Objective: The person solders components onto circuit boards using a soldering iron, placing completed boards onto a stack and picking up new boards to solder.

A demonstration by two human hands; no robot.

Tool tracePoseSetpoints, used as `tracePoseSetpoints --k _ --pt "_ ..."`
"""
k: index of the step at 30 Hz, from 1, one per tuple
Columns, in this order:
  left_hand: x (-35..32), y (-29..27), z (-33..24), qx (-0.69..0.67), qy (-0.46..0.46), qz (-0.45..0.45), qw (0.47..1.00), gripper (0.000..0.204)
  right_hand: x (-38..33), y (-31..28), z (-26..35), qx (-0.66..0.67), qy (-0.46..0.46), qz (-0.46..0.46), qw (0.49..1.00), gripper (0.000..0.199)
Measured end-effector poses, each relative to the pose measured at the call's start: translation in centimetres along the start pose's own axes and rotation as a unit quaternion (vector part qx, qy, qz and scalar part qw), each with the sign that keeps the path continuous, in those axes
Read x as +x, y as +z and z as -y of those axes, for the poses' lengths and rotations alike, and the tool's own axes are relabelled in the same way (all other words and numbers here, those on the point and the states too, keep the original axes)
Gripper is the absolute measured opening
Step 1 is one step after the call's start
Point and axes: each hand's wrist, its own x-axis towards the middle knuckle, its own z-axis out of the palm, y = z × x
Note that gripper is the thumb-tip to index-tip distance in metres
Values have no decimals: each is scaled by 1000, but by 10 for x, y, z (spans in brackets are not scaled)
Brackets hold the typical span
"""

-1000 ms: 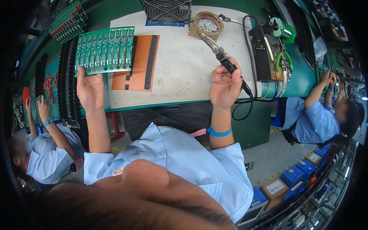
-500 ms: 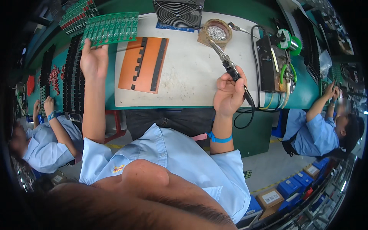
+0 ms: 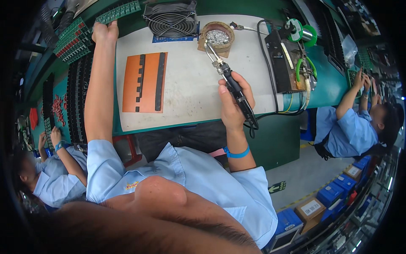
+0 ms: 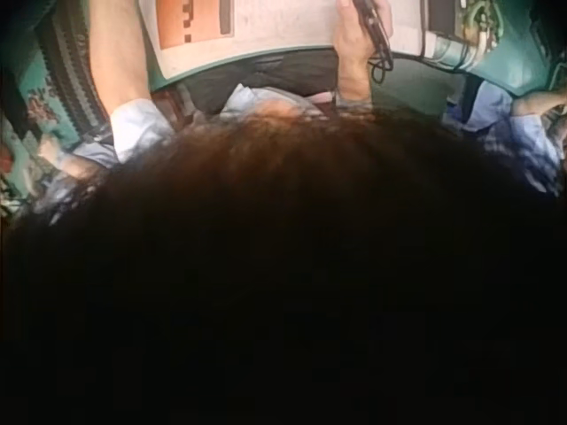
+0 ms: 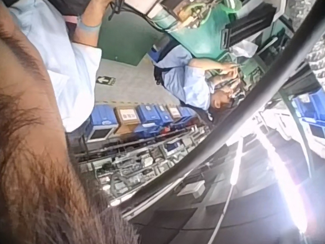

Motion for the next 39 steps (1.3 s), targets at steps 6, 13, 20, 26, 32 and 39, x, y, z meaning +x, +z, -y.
tracePoseSetpoints --k 6,13,20,26,32,39 --pt "68 -44 -4 151 -74 57 984 41 -2 2 0 -16 -3 20 1000 48" --pt "-38 -27 -41 194 -90 -4 977 57 1 1 1 -11 -11 12 1000 48" --pt "-111 -68 -51 265 51 94 958 50 7 4 0 -43 -16 1 999 45" --pt "-122 -94 -35 415 175 220 865 47 31 20 27 -165 -55 31 984 44" --pt "-122 -99 -34 462 181 230 837 47 33 25 12 -250 -51 22 967 37" --pt "-117 -93 -36 565 339 256 708 47 31 18 8 -254 -55 32 965 38"
